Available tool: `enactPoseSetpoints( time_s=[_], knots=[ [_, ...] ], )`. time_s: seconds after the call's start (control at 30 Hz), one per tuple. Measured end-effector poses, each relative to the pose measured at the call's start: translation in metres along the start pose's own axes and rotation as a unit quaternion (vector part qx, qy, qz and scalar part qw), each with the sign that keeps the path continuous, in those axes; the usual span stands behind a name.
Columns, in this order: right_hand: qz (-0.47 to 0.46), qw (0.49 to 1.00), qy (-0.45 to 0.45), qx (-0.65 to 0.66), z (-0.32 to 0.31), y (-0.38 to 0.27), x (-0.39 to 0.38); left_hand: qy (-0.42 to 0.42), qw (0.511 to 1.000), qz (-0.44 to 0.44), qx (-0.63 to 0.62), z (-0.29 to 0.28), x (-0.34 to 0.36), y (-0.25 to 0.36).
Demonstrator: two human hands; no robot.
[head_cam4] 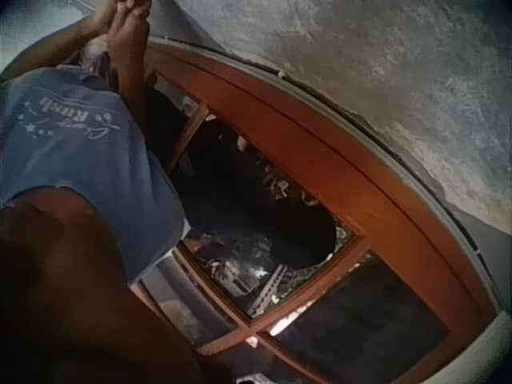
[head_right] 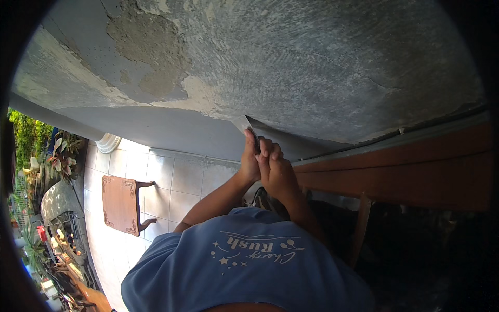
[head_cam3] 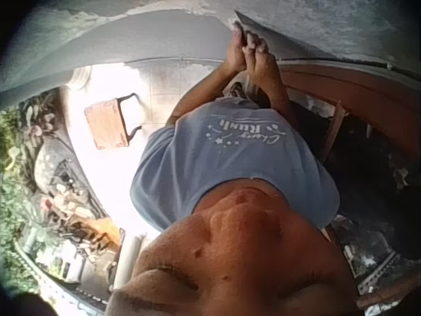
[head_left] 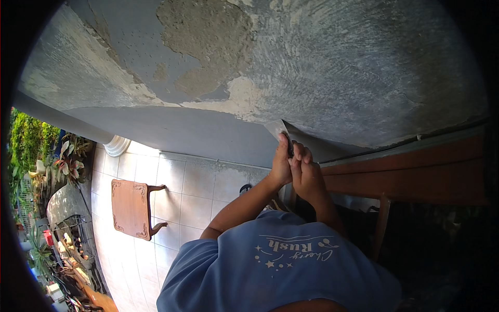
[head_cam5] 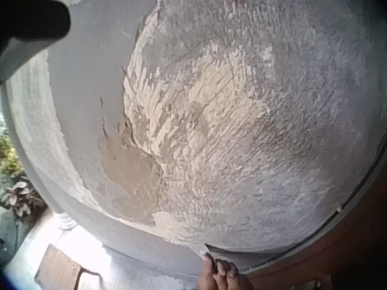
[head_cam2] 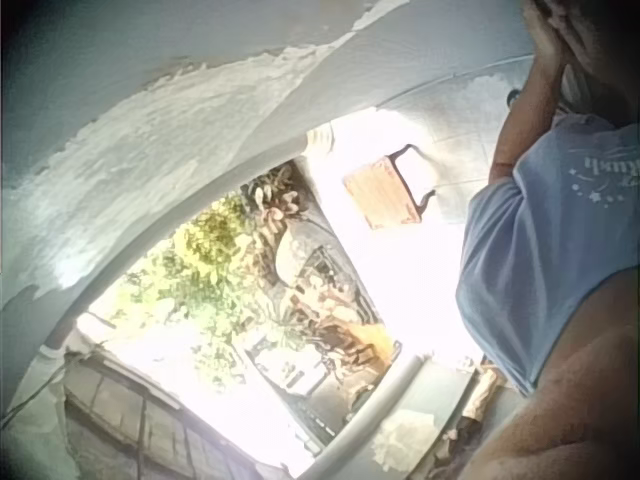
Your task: The person scrapes old paint or surface imperfections from an exterior wall using a putty knife scraper.
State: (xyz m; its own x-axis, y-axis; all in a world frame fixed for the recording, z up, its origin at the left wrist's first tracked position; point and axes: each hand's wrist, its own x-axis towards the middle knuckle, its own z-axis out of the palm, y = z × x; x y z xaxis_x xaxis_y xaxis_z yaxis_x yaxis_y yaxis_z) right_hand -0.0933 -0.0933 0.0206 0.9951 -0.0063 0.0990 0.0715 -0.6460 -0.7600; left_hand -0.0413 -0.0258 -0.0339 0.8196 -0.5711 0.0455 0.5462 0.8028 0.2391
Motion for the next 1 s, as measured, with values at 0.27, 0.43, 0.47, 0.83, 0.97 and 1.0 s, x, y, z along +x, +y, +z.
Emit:
enactPoseSetpoints(
  time_s=[0.27,0.43,0.47,0.83,0.97,1.0],
  knots=[
    [-0.053,0.994,0.1,-0.001,-0.006,0.007,-0.015,0.023,0.994,-0.062,0.086,0.018,-0.003,-0.013],
    [-0.025,0.999,-0.02,-0.032,0.011,0.009,0.01,0.034,0.999,0.009,-0.003,0.004,-0.002,0.009],
    [-0.027,0.999,-0.022,-0.029,0.012,0.008,0.007,0.019,1.0,0.022,-0.001,-0.001,-0.003,0.009],
    [0.019,0.993,0.112,-0.032,0.009,0.019,-0.026,0.031,0.991,-0.086,0.095,0.001,-0.004,-0.014],
    [0.064,0.987,0.026,0.142,-0.004,0.019,-0.032,-0.027,0.979,-0.058,0.193,0.003,-0.006,-0.001],
    [0.101,0.964,-0.012,0.247,-0.007,0.015,-0.035,-0.031,0.978,-0.065,0.195,0.0,-0.007,0.003]
  ],
)
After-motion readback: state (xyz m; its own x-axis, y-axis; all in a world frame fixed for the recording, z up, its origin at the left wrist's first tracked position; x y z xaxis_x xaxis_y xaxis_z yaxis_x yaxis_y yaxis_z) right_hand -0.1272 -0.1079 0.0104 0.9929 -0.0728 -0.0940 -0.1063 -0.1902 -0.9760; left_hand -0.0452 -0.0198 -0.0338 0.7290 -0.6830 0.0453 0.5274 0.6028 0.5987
